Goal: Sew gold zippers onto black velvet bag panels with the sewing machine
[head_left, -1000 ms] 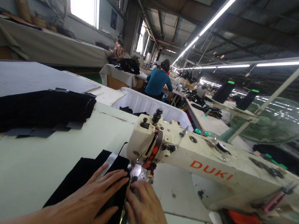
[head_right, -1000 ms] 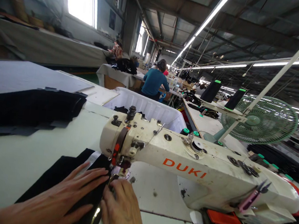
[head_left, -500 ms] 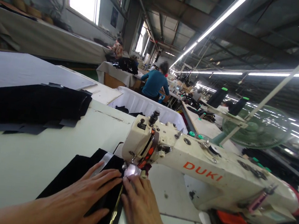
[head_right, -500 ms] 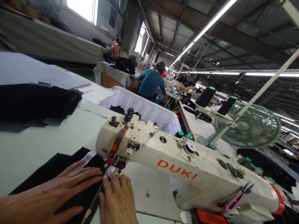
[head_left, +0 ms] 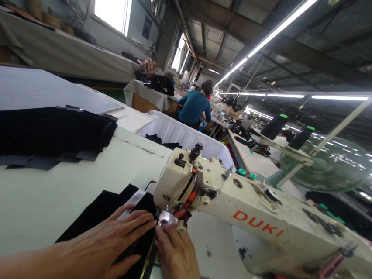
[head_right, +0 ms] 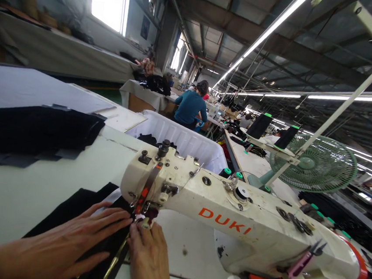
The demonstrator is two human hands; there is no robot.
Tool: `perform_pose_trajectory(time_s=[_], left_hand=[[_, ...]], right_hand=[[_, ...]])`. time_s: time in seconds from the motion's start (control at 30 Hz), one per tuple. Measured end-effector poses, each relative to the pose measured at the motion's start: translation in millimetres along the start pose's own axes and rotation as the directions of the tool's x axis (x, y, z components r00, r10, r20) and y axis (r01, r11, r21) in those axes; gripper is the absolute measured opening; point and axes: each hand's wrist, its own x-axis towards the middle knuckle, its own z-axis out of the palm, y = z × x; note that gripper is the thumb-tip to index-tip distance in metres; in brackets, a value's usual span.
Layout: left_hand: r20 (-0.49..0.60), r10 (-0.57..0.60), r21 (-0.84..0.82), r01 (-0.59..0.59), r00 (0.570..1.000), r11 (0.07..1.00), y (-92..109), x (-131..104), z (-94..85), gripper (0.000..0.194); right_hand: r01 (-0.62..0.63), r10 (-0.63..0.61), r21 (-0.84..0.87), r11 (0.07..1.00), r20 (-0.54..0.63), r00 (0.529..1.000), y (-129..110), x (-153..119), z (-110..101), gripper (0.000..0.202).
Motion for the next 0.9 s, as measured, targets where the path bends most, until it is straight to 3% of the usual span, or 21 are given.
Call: perform_pose_trajectory(time_s=[0.33,0.63,0.9], left_hand=[[0.047,0.008,0.045,-0.010,0.999,0.999,-2,1,5.5,0.058],[0.069,0.004,-0.007,-0.004,0.998,1.000,-1,3,-2.8,0.067],[0.095,0.015,-0.015,-0.014,0.995,1.000,-4,7,-0.7,0.061]], right_hand=[[-0.003,0.000,0.044,0.999,0.087,0.996,1,4,-8,0.048],[0.020,-0.022,0.027,0.999,0.084,0.996,5,0,-4,0.054],[0.048,-0.049,0.023,0.999,0.081,0.996,3,1,-11,0.058]])
